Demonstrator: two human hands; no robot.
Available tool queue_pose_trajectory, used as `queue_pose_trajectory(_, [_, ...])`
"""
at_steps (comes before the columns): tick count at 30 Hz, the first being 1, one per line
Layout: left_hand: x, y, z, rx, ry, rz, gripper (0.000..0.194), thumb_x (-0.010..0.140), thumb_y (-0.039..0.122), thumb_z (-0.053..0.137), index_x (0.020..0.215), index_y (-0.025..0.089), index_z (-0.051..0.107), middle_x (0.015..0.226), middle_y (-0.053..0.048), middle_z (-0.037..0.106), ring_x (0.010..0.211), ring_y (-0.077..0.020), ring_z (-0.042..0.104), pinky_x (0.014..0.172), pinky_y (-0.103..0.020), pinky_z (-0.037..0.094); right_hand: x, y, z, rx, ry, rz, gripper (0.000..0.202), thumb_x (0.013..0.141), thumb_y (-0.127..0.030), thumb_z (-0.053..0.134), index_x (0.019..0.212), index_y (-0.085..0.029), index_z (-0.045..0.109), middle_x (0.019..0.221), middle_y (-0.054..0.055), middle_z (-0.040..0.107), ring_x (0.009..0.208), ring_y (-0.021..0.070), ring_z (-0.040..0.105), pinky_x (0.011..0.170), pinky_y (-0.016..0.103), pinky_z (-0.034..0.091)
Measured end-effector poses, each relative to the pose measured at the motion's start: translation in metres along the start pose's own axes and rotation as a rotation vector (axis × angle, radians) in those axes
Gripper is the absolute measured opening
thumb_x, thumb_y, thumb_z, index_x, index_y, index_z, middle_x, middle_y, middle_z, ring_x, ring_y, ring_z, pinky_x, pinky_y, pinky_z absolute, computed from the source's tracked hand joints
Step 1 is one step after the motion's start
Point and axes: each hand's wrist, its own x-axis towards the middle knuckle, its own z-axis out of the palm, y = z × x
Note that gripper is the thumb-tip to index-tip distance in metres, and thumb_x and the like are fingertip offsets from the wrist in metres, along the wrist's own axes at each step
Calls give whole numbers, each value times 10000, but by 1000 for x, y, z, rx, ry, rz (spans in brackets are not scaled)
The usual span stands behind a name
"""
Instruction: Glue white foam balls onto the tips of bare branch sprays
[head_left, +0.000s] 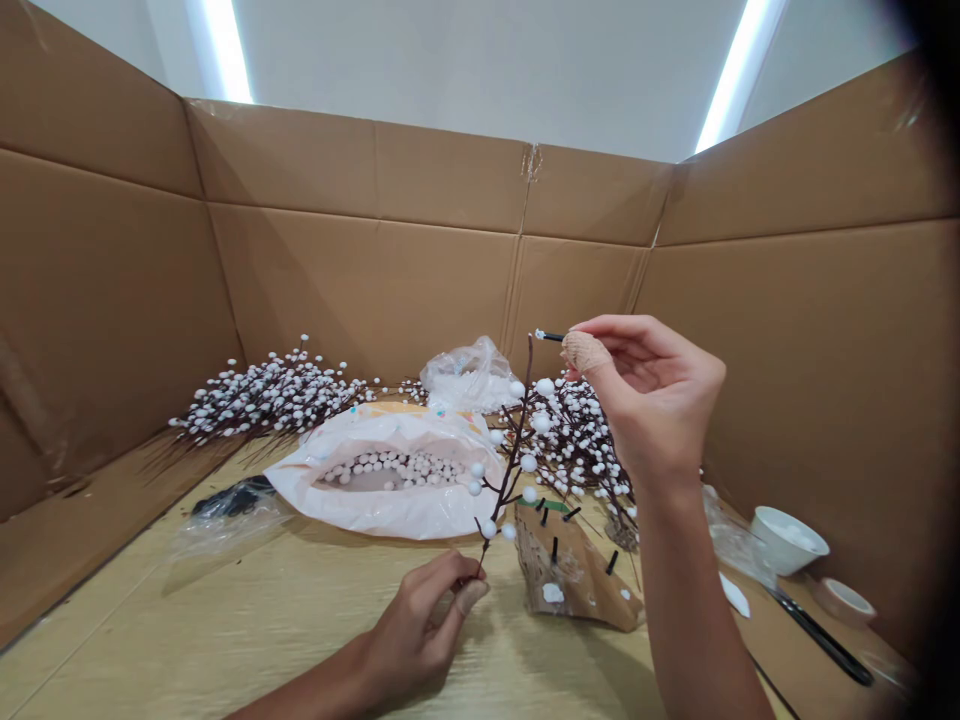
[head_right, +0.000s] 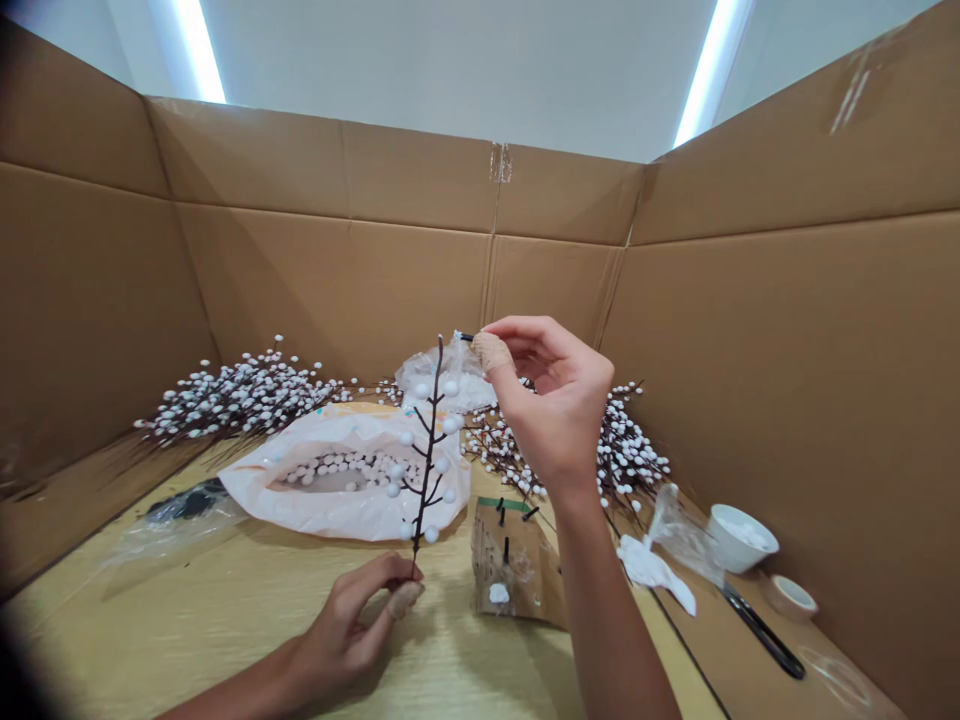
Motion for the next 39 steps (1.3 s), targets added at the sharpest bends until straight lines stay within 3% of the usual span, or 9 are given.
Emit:
queue_pose_trajectory(8, [4,4,-2,-8,-1,-5,129,928,169,434,882,157,554,762,-52,614,686,-137,570,632,-224,442,0,1,-2,73,-4,-16,90,781,-188,670,843,-253,676,788,7,694,672,141,660,615,287,567])
queue_pose_trajectory(24, [0,2,-2,-39,-31,-54,127,924,171,411,938,164,537,768,-44,596,684,-141,551,630,-232,443,0,3,-3,87,-74,0,87,784,-151,644,842,-211,668,791,5,689,691,130,671,645,271,578])
queue_pose_trajectory(39, [-2,2,-1,-80,-44,-108,131,945,199,405,957,167,531,761,-36,583,662,-128,536,609,-232,439,4,5,-8,77,-79,33,75,743,-169,676,804,-212,670,764,8,692,657,131,670,607,268,579])
